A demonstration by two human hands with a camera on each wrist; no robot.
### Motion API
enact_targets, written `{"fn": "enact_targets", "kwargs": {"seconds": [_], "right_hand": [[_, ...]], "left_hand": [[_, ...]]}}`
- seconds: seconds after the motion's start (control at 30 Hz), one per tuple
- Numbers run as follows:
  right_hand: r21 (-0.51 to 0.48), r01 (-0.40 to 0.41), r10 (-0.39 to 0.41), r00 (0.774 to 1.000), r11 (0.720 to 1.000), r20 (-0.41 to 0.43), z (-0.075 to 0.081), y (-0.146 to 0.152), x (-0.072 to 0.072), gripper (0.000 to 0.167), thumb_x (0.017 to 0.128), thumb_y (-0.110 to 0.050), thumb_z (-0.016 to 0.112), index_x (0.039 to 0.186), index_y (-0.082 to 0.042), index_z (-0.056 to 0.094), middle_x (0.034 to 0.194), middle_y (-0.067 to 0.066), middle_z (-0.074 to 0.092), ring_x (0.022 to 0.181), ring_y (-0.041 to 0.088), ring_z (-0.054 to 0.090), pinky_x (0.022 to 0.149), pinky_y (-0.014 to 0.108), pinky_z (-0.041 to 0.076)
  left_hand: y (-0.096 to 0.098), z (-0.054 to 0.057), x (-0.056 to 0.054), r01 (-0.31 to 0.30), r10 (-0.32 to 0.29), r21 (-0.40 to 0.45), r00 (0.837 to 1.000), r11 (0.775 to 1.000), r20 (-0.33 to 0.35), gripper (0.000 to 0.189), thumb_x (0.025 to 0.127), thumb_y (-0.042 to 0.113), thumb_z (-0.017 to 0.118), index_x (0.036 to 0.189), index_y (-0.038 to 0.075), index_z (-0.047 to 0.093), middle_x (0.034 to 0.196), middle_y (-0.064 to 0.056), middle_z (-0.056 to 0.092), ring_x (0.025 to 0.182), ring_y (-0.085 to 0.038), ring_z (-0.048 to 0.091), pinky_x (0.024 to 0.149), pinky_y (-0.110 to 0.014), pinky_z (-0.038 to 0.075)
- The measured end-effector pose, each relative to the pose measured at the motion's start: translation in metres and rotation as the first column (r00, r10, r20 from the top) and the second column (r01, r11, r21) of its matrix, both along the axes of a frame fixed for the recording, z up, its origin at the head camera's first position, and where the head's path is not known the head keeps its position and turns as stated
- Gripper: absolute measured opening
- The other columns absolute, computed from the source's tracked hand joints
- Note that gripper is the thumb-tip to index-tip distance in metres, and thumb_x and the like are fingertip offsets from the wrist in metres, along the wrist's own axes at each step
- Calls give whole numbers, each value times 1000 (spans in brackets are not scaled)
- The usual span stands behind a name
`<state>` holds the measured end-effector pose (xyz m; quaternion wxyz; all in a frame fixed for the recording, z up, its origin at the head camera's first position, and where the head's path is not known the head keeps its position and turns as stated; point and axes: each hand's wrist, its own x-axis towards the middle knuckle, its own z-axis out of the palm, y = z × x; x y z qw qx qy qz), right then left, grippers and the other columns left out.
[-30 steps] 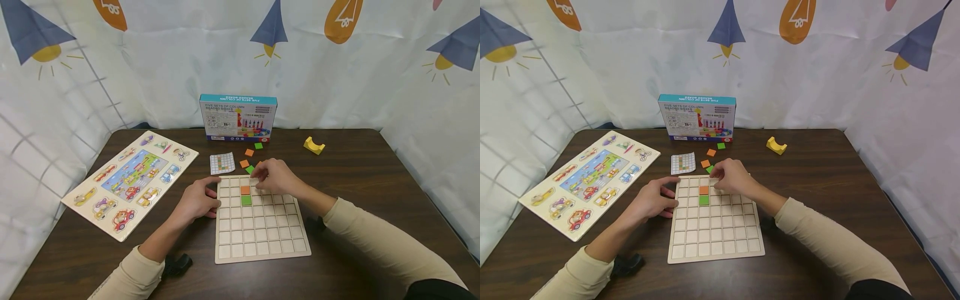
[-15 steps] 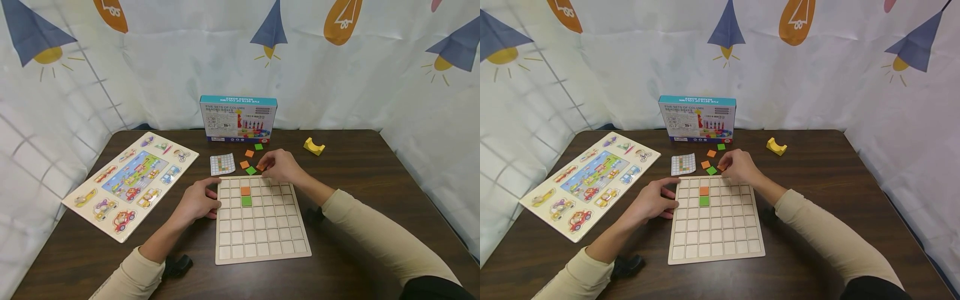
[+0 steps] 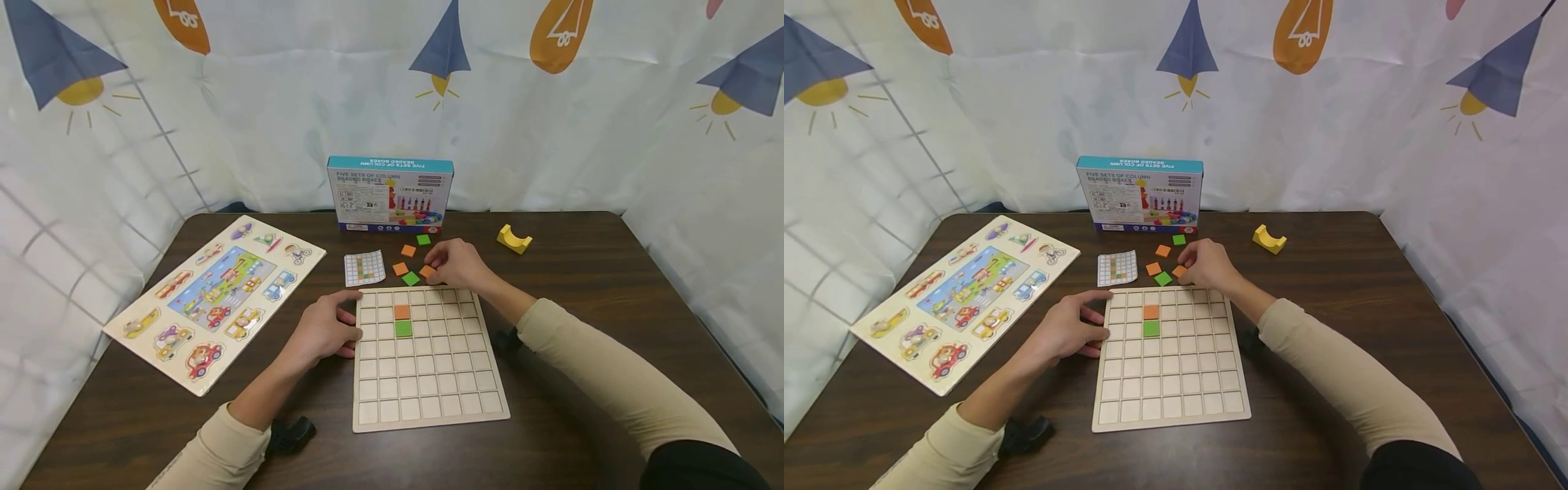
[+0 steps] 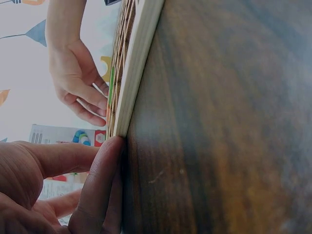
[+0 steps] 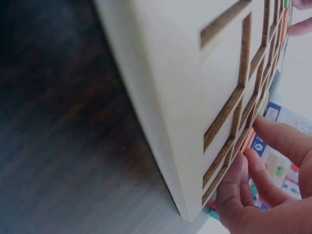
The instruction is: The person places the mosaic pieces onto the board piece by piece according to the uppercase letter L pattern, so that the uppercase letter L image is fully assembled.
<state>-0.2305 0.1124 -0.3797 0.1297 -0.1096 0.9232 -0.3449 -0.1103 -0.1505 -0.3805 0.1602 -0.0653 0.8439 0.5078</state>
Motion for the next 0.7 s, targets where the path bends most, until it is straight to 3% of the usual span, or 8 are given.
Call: {"fn": "enact_targets", "kwargs": {"seconds": [0.7], "right_hand": [[20,-2,0,999,1000,53,3,-4,-3,24,84,-6,81,108,-7,78,100,8,70,96,25,62,87,39,57]], "left_hand": [[-1,-2,-1,5,-5,0,1000,1000,2,71,83,-8,71,149,13,55,107,-20,64,58,-18,69,54,-36,65]]}}
